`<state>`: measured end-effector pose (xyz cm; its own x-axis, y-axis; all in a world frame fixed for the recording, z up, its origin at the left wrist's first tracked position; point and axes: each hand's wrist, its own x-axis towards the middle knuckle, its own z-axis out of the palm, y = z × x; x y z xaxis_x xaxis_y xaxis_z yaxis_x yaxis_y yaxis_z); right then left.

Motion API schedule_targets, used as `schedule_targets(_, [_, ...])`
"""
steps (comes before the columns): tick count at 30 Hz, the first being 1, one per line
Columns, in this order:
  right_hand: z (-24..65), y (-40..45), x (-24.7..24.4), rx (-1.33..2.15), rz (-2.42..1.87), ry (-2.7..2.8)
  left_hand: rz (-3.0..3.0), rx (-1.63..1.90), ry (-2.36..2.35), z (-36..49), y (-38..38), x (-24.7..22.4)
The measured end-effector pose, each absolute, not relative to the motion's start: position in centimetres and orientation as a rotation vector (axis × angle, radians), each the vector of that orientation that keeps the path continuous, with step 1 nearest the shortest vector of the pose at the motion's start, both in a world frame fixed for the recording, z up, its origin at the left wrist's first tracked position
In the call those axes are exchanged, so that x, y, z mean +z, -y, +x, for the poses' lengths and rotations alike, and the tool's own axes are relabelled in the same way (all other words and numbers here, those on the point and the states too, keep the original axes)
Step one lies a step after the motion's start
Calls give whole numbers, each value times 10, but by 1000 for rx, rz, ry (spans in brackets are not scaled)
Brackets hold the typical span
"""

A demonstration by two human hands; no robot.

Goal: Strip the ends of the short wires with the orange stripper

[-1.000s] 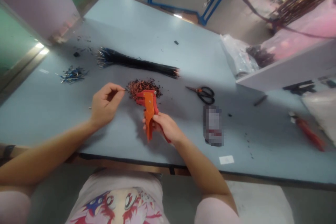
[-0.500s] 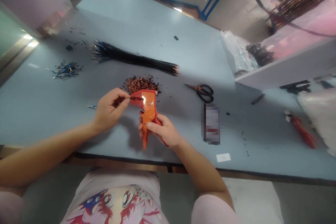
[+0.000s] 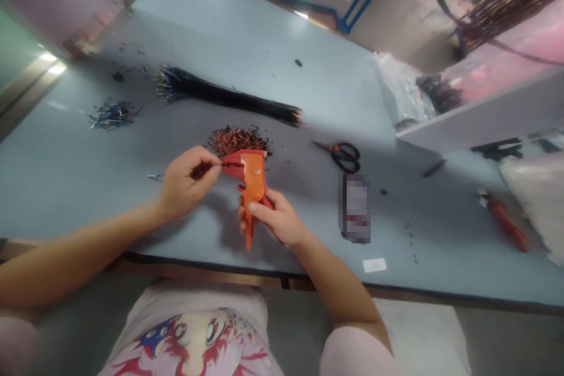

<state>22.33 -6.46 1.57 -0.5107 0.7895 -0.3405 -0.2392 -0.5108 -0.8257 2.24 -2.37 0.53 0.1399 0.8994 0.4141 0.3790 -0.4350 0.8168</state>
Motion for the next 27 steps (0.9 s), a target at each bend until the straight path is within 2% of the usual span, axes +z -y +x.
schedule_targets(27, [225,64,15,2033,-999,1080,1919,1248,-1240,22,23,4])
